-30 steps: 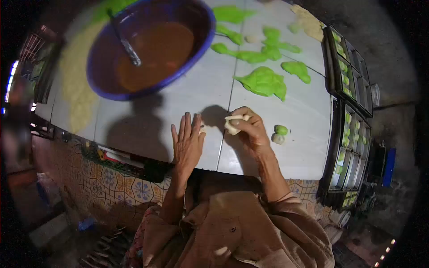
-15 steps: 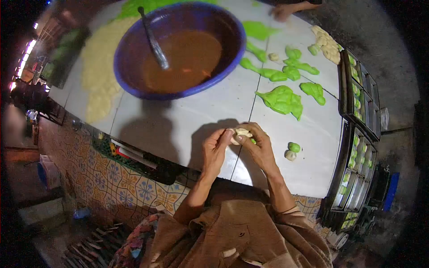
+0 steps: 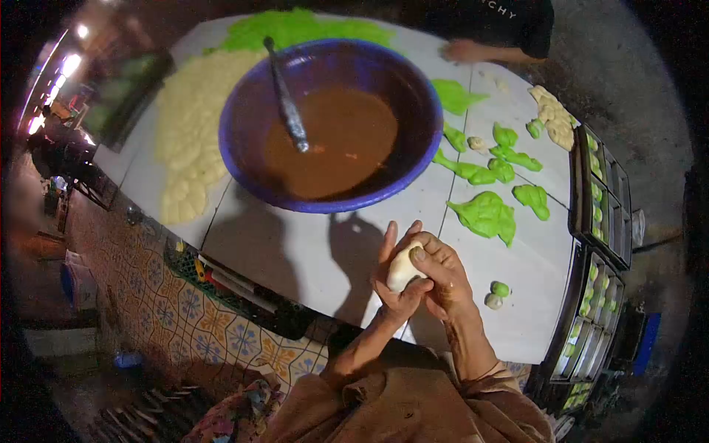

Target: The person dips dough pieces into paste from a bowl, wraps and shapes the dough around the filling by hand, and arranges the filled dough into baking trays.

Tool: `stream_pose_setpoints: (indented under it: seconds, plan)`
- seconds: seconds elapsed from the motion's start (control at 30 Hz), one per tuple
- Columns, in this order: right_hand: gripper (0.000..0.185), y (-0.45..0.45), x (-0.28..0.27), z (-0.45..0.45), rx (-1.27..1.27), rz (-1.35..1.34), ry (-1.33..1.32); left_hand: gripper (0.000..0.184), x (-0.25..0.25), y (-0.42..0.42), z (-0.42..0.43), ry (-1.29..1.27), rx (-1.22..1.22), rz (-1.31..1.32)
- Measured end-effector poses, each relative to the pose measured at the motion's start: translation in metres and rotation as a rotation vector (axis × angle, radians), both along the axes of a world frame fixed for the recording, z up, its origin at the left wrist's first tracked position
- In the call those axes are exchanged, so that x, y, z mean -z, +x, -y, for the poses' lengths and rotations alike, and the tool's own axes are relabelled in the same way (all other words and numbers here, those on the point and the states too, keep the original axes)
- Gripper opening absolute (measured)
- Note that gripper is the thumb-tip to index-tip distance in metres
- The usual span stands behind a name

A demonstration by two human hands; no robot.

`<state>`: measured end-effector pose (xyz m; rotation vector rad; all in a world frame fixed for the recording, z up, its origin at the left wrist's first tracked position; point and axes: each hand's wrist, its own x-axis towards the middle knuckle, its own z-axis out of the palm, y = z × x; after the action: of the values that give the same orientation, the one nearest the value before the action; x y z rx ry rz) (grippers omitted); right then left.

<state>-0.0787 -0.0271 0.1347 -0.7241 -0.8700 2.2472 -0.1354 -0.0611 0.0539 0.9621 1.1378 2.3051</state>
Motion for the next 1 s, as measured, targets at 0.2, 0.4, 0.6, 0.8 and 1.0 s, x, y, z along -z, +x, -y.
stream_pose_setpoints:
  seconds: [0.2, 0.4, 0.6, 0.8, 1.0]
  plan:
    - [0.022, -0.073, -0.033, -0.080, -0.217, 0.343, 0.469, 0.059, 0.028, -0.028, 0.024, -0.357, 0.339, 0.317]
    - [0.025, -0.158, 0.025, -0.159, -0.788, 0.790, 1.359, 0.033, 0.042, -0.074, 0.044, -0.592, 0.302, 0.191]
    - [0.037, -0.171, 0.076, -0.173, -1.200, 0.995, 1.709, 0.027, 0.051, -0.094, 0.052, -0.619, 0.248, 0.174]
    - [0.022, -0.167, 0.025, -0.168, -1.073, 0.674, 0.970, 0.026, 0.046, -0.094, 0.044, -0.636, 0.288, 0.104]
    - [0.028, -0.115, -0.003, -0.160, -0.621, 0.207, 0.392, 0.033, -0.003, -0.088, 0.007, -0.502, 0.354, 0.256]
